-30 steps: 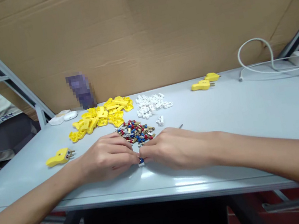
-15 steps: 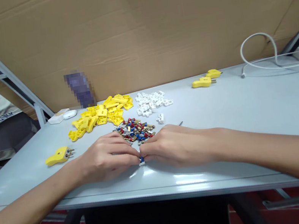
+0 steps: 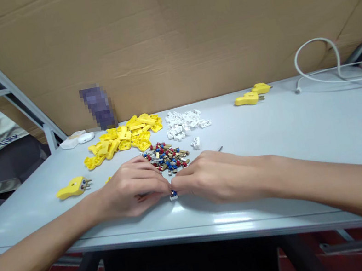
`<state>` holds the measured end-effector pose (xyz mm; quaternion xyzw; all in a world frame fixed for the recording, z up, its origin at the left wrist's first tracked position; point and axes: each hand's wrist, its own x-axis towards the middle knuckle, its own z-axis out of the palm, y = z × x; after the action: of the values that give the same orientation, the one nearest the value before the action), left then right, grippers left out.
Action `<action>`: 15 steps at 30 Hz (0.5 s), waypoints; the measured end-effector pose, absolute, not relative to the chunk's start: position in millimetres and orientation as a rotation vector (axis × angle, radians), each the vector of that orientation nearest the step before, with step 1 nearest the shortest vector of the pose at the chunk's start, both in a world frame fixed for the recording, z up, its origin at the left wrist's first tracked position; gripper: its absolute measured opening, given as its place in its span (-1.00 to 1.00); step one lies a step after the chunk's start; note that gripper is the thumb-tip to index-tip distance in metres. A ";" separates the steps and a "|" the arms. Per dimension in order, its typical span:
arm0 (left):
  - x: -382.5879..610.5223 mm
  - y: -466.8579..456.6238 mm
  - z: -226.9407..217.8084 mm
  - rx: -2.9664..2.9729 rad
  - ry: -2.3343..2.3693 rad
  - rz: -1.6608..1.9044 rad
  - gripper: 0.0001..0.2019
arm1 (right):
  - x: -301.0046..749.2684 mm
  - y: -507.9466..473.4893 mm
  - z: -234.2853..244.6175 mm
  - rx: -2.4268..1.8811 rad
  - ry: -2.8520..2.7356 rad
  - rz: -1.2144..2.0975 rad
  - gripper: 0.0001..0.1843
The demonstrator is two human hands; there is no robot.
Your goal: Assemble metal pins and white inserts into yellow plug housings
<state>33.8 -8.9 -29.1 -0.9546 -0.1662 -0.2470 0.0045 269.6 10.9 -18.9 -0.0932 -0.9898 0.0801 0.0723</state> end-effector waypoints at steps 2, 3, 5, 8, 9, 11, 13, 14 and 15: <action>34.6 -9.5 -28.5 -3.009 -0.538 -0.784 -0.84 | 269.4 10.4 -18.9 -0.277 -2.979 0.222 -0.69; 34.9 -9.8 -28.0 -3.013 -0.533 -0.781 -0.83 | 269.1 10.3 -18.4 -0.285 -2.983 0.228 -0.69; 35.1 -10.1 -27.1 -3.012 -0.510 -0.751 -0.82 | 268.8 10.4 -16.5 -0.313 -2.998 0.282 -0.70; 34.8 -9.9 -26.4 -2.988 -0.471 -0.697 -0.80 | 269.1 11.3 -13.3 -0.384 -3.013 0.434 -0.71; 34.7 -9.8 -26.3 -2.975 -0.461 -0.692 -0.79 | 269.4 11.7 -12.5 -0.402 -3.013 0.476 -0.71; 34.8 -9.7 -26.2 -2.953 -0.449 -0.698 -0.79 | 269.5 12.3 -11.7 -0.413 -3.011 0.516 -0.72; 35.3 -10.1 -26.0 -2.950 -0.459 -0.712 -0.79 | 269.2 12.5 -11.8 -0.385 -3.013 0.499 -0.72; 35.6 -10.5 -26.0 -2.956 -0.472 -0.718 -0.80 | 268.8 12.3 -12.1 -0.370 -3.014 0.479 -0.73; 35.8 -10.9 -25.9 -2.964 -0.488 -0.725 -0.80 | 268.4 12.0 -12.4 -0.360 -3.014 0.459 -0.73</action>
<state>35.8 -10.9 -25.9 -0.9589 -0.1580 -0.2344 0.0257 268.4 12.0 -12.4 -0.1173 -0.9811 0.1494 0.0359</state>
